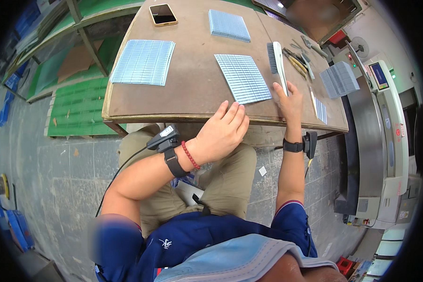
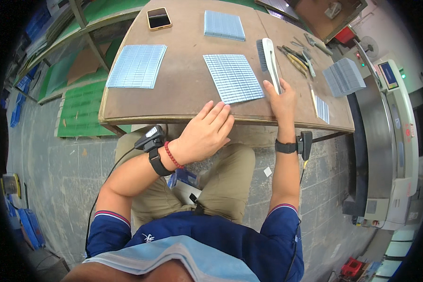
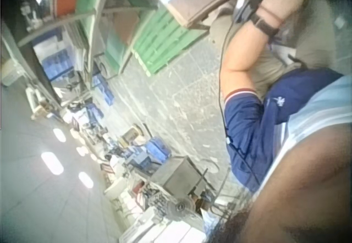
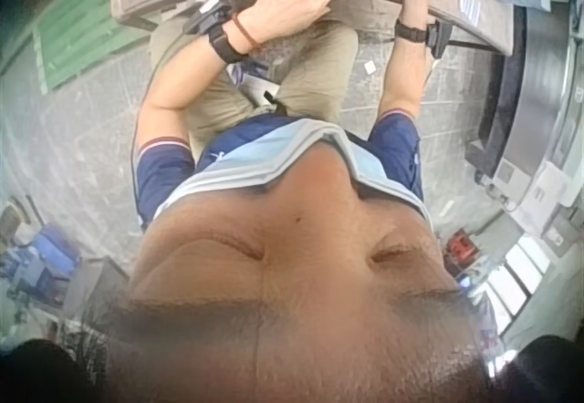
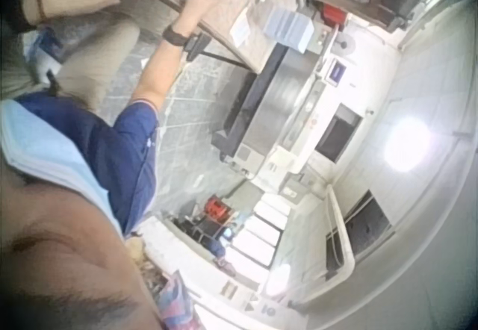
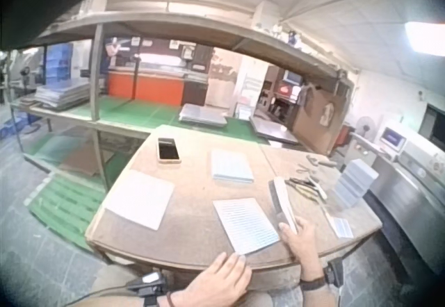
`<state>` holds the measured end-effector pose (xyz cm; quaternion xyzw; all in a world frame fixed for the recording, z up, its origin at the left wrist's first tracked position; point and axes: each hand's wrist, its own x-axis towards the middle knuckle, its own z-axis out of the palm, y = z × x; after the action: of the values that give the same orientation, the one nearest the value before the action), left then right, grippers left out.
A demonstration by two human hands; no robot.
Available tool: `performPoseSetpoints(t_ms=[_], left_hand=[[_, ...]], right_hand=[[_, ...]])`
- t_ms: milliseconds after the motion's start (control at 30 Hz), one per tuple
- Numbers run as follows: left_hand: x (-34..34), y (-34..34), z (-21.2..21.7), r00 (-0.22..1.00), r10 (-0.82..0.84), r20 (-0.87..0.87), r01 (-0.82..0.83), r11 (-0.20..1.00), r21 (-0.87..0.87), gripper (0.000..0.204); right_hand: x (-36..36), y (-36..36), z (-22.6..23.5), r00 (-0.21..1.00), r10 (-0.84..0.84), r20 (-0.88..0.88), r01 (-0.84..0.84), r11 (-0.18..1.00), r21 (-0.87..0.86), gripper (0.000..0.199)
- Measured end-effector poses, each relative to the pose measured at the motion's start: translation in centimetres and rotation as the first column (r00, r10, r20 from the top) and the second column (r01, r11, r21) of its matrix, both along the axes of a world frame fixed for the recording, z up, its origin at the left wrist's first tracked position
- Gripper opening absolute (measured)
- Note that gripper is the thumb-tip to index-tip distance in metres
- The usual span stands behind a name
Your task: Clean small metal or plastic grid components using a brush on a workbench.
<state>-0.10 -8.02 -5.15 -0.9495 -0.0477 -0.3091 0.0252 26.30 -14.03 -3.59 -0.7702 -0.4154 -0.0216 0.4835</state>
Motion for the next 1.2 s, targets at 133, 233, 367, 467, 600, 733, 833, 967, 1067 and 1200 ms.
performPoseSetpoints(t_ms=[133, 233, 367, 467, 600, 733, 833, 967, 1067, 1200], left_hand=[[0.2, 0.1, -0.7, 1.0, 0.012, -0.021, -0.011, 0.999, 0.035, 0.057], [0.6, 0.0, -0.3, 0.999, 0.03, -0.03, -0.03, 1.0, 0.001, 0.061], [0.7, 0.7, -0.1, 0.995, 0.046, -0.092, -0.057, 0.991, -0.12, 0.068], [0.4, 0.8, 0.1, 0.988, 0.046, -0.145, -0.064, 0.99, -0.128, 0.068], [0.6, 1.1, -0.1, 0.995, 0.003, -0.1, -0.019, 0.987, -0.16, 0.067], [0.4, 1.2, 0.1, 0.991, -0.008, -0.133, -0.018, 0.982, -0.19, 0.062], [0.3, 1.3, 0.6, 0.991, -0.031, -0.132, -0.002, 0.97, -0.243, 0.06], [0.1, 1.4, 0.4, 0.993, -0.034, -0.114, 0.007, 0.972, -0.235, 0.059], [0.9, 1.7, 0.5, 0.992, -0.023, -0.128, -0.004, 0.979, -0.203, 0.059], [0.4, 1.5, 1.0, 0.987, -0.022, -0.157, -0.013, 0.975, -0.221, 0.06]], right_hand=[[-3.3, -1.5, 2.4, 0.999, -0.012, 0.033, 0.017, 0.986, -0.166, 0.042], [-4.1, -3.4, 1.7, 0.925, 0.017, 0.38, 0.068, 0.976, -0.209, 0.042], [-6.7, -4.7, 1.4, 0.903, 0.196, 0.382, -0.078, 0.95, -0.302, 0.042], [-7.7, -4.7, 1.7, 0.89, 0.305, 0.339, -0.173, 0.914, -0.368, 0.036], [0.1, -4.7, 1.8, 0.97, 0.186, 0.158, -0.101, 0.896, -0.432, 0.036], [-0.9, -4.7, 1.8, 0.904, 0.17, 0.392, -0.004, 0.921, -0.389, 0.036], [-4.8, -5.2, 2.0, 0.892, 0.398, 0.212, -0.308, 0.881, -0.359, 0.036], [0.8, -2.9, 4.0, 0.984, 0.168, 0.057, -0.115, 0.849, -0.516, 0.03], [1.6, -2.4, 2.4, 0.93, 0.196, 0.311, -0.04, 0.894, -0.446, 0.035], [-3.7, -1.0, 2.2, 0.802, 0.51, 0.311, -0.41, 0.849, -0.333, 0.038]])
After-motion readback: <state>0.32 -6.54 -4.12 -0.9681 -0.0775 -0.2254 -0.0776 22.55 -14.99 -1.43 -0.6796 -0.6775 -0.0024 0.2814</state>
